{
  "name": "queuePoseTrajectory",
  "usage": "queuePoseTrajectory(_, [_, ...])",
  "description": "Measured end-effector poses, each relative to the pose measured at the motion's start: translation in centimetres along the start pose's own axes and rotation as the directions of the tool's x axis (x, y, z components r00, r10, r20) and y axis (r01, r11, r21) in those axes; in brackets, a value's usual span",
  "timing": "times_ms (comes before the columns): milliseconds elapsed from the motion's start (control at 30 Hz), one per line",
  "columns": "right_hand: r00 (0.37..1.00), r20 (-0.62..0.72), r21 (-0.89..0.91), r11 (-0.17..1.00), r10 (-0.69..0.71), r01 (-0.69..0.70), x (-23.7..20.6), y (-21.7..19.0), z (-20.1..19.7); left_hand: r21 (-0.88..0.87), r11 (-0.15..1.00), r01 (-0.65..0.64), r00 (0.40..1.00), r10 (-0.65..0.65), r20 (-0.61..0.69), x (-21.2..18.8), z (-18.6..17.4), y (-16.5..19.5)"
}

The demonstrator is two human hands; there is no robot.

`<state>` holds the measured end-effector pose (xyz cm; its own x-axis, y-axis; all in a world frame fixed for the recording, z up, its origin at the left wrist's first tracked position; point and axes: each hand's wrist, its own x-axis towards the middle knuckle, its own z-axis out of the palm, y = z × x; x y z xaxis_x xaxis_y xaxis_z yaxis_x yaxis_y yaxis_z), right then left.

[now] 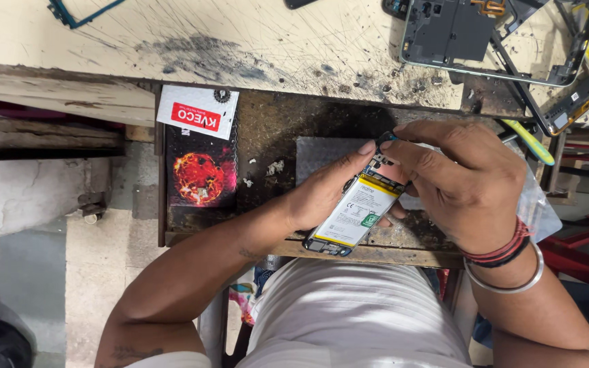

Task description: The person removes a small internal component from a disassembled smartphone, then reinserts it and presses it into place. They then pick up the phone's back cover and align it over the chassis, preparing to close the device.

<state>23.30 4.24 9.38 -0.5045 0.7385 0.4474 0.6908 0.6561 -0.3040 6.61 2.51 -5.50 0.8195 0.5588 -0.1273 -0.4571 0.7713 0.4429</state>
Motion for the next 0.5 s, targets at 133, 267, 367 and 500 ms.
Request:
queuePoseTrajectory(133, [0.988,0.149,-0.012,1.000,0.030,-0.029,0.5,0.1,-1.1,0.123,0.992,-0.026,0.999,0.024,0.021,0.0,0.3,0.3])
queuePoseTrajectory(267, [0.933,0.358,-0.068,0.998,0.025,-0.001,1.3,1.0,-1.9,0.100,0.995,0.007,1.000,-0.009,0.020,0.2,0.5,0.4])
queuePoseTrajectory(367, [0.899,0.437,-0.104,0.994,0.007,0.042,1.8,1.2,-1.9,0.096,0.995,0.010,1.000,-0.012,0.020,0.1,0.5,0.3])
queuePoseTrajectory(500, [0.871,0.491,-0.117,0.991,-0.003,0.069,2.5,1.3,-1.7,0.067,0.998,0.017,0.999,-0.020,0.040,0.1,0.4,0.3])
